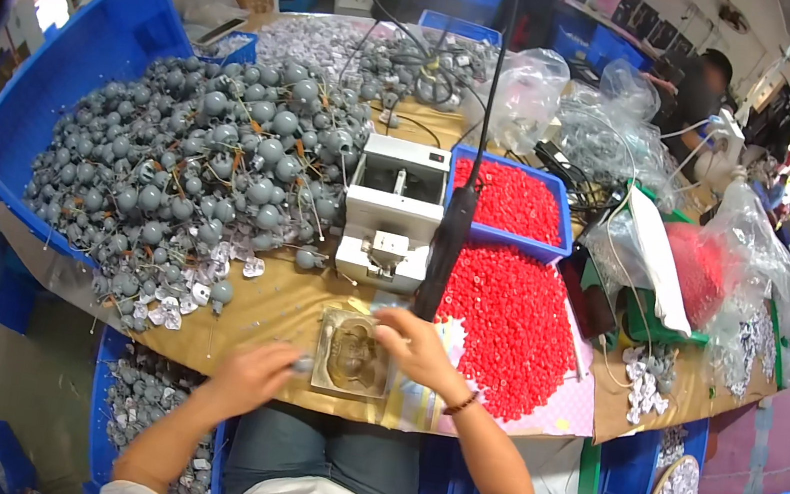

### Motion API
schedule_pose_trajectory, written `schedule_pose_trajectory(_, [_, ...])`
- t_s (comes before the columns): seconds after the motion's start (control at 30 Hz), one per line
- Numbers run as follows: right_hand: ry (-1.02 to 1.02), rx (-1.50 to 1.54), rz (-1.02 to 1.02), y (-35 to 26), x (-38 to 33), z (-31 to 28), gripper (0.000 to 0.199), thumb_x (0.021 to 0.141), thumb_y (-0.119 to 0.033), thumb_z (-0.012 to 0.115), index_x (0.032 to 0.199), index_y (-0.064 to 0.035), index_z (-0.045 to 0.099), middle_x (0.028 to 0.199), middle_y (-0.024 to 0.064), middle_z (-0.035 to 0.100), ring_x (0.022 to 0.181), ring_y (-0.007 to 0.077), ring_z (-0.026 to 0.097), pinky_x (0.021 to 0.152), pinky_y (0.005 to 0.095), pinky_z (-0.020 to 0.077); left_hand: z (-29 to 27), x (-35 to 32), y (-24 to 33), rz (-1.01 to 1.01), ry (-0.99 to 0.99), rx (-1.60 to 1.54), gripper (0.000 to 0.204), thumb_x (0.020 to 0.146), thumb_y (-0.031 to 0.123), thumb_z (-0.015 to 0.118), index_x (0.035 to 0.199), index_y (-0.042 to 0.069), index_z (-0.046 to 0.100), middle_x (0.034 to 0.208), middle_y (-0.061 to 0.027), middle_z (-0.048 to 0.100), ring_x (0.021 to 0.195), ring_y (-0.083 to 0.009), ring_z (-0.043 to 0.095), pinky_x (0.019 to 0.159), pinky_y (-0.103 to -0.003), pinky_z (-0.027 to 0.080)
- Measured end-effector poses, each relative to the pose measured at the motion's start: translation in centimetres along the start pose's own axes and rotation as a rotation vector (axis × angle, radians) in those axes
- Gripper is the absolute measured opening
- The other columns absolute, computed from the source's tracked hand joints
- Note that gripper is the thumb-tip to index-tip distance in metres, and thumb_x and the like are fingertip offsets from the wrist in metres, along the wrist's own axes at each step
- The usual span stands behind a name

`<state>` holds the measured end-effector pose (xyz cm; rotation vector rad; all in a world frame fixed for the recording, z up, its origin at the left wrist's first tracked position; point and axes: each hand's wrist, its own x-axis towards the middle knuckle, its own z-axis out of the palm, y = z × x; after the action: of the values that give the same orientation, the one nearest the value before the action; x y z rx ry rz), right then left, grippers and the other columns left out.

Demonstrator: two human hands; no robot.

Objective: Assemble grey plastic ball components by attaching wires, inserting internal parts, and securing them with an electric screwdriver.

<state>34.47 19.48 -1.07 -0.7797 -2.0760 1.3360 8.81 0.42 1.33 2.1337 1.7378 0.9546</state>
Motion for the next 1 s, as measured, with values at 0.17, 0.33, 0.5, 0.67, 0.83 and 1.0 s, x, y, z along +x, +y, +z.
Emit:
schedule_pose_trajectory(0.17, [0.144, -0.597, -0.009, 1.8, -2.0, -6.9, 0.020, 0.094, -0.016, 0.069, 0.110, -0.0035, 0.069, 0.103, 0.0120, 0.071, 0.096, 0.0300, 0.069, 0.081, 0.0396, 0.0567, -12.3, -4.1, -1.6, -0.244, -0.169, 0.421, 0.032, 0.074, 0.006, 0.075, 0.105, 0.007, 0.070, 0.096, -0.0140, 0.069, 0.091, -0.0363, 0.064, 0.083, -0.047, 0.051])
schedule_pose_trajectory(0.33, [0.054, -1.121, -0.201, 5.3, -2.4, -7.9, 0.021, 0.084, -0.012, 0.064, 0.104, -0.0071, 0.066, 0.103, 0.0127, 0.064, 0.097, 0.0326, 0.062, 0.078, 0.0425, 0.0547, -4.7, 1.6, -8.6, 0.089, 0.082, 0.678, 0.027, 0.080, 0.012, 0.067, 0.106, 0.007, 0.069, 0.107, -0.0082, 0.067, 0.104, -0.0277, 0.060, 0.081, -0.043, 0.046])
schedule_pose_trajectory(0.5, [0.028, -1.145, -0.186, 6.7, -1.9, -7.9, 0.019, 0.084, -0.014, 0.064, 0.103, -0.0074, 0.066, 0.100, 0.0103, 0.063, 0.096, 0.0309, 0.061, 0.081, 0.0417, 0.0536, -0.1, 5.3, -16.2, 0.173, -0.042, 0.903, 0.022, 0.081, 0.018, 0.063, 0.102, 0.010, 0.067, 0.102, -0.0058, 0.064, 0.105, -0.0256, 0.057, 0.080, -0.041, 0.044])
schedule_pose_trajectory(0.67, [0.062, -1.137, -0.201, 7.7, -1.9, -8.2, 0.012, 0.085, -0.015, 0.067, 0.094, -0.0071, 0.066, 0.093, 0.0093, 0.061, 0.092, 0.0299, 0.060, 0.080, 0.0406, 0.0524, 0.4, 5.3, -15.9, 0.242, -0.075, 0.748, 0.018, 0.082, 0.017, 0.063, 0.098, 0.010, 0.066, 0.097, -0.0069, 0.062, 0.100, -0.0265, 0.059, 0.082, -0.042, 0.045])
schedule_pose_trajectory(0.83, [0.065, -1.115, -0.205, 8.1, -1.7, -8.2, 0.010, 0.085, -0.015, 0.068, 0.091, -0.0064, 0.066, 0.090, 0.0100, 0.061, 0.090, 0.0301, 0.060, 0.079, 0.0406, 0.0523, -1.1, 3.7, -11.2, 0.098, -0.251, 0.435, 0.019, 0.081, 0.012, 0.066, 0.100, 0.007, 0.065, 0.100, -0.0104, 0.063, 0.101, -0.0326, 0.060, 0.084, -0.046, 0.050])
schedule_pose_trajectory(1.0, [0.052, -1.157, -0.207, 8.3, -1.2, -8.3, 0.011, 0.084, -0.015, 0.068, 0.087, -0.0062, 0.063, 0.089, 0.0105, 0.060, 0.089, 0.0305, 0.060, 0.077, 0.0408, 0.0532, -2.0, 4.0, -9.9, -0.058, -0.320, 0.258, 0.024, 0.081, 0.013, 0.071, 0.103, 0.007, 0.065, 0.107, -0.0137, 0.062, 0.105, -0.0361, 0.060, 0.087, -0.046, 0.052])
